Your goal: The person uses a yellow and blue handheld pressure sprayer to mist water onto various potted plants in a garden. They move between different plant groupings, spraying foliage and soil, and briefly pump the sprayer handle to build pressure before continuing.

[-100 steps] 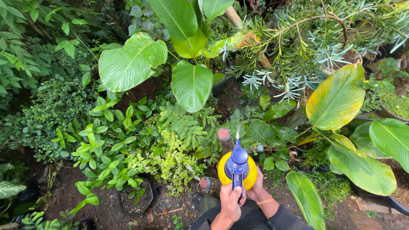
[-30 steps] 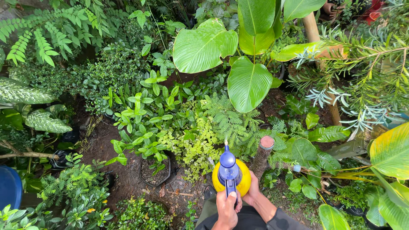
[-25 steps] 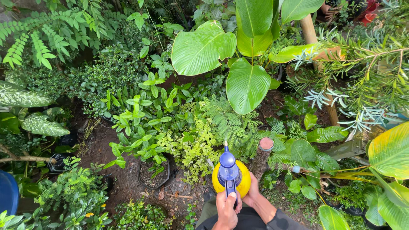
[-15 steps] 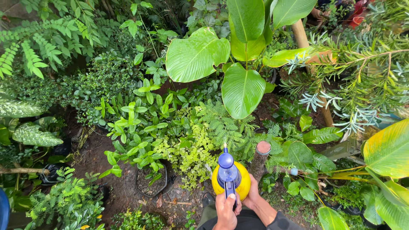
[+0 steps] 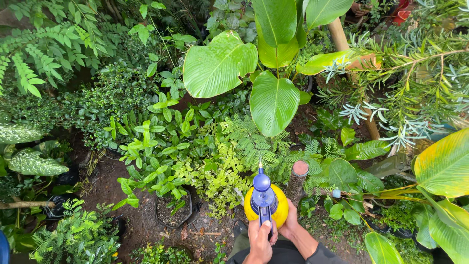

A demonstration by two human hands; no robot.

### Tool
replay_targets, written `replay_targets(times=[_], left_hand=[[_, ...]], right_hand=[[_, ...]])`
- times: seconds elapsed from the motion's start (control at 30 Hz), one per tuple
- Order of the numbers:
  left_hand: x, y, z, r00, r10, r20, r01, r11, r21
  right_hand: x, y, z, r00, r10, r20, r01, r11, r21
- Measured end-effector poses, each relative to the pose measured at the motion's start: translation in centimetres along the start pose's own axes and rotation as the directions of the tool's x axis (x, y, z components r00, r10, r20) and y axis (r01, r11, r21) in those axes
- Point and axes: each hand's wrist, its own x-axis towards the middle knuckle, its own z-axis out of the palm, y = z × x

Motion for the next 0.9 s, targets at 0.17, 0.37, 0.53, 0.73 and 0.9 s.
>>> replay_targets(times=[0.17,0.37,0.53,0.73,0.9], left_hand=[[-0.4,-0.1,1.0,0.999,0.013,0.053,-0.013,1.000,-0.001],[-1.5,-1.2,3.2,0.991,0.003,0.132,-0.009,0.999,0.041],[-2.5,-2.2,5.1,0.989,-0.031,0.144,0.026,0.999,0.035],[-3.4,-2.6,5.5,0.991,0.000,0.131,-0.012,0.996,0.093],[-3.9,-2.4,5.1,0.995,0.022,0.095,-0.027,0.998,0.052]], right_hand=[[-0.8,-0.4,-0.8,0.999,-0.038,-0.016,0.038,0.999,0.025],[-2.4,-1.5,-3.6,0.995,-0.094,-0.033,0.095,0.995,0.038],[-3.6,-2.4,-5.8,0.989,-0.140,-0.045,0.142,0.989,0.047],[-3.9,-2.2,-6.6,0.994,-0.110,-0.001,0.110,0.993,0.038],[-4.3,-1.7,-5.7,0.996,-0.092,0.008,0.092,0.995,0.025]])
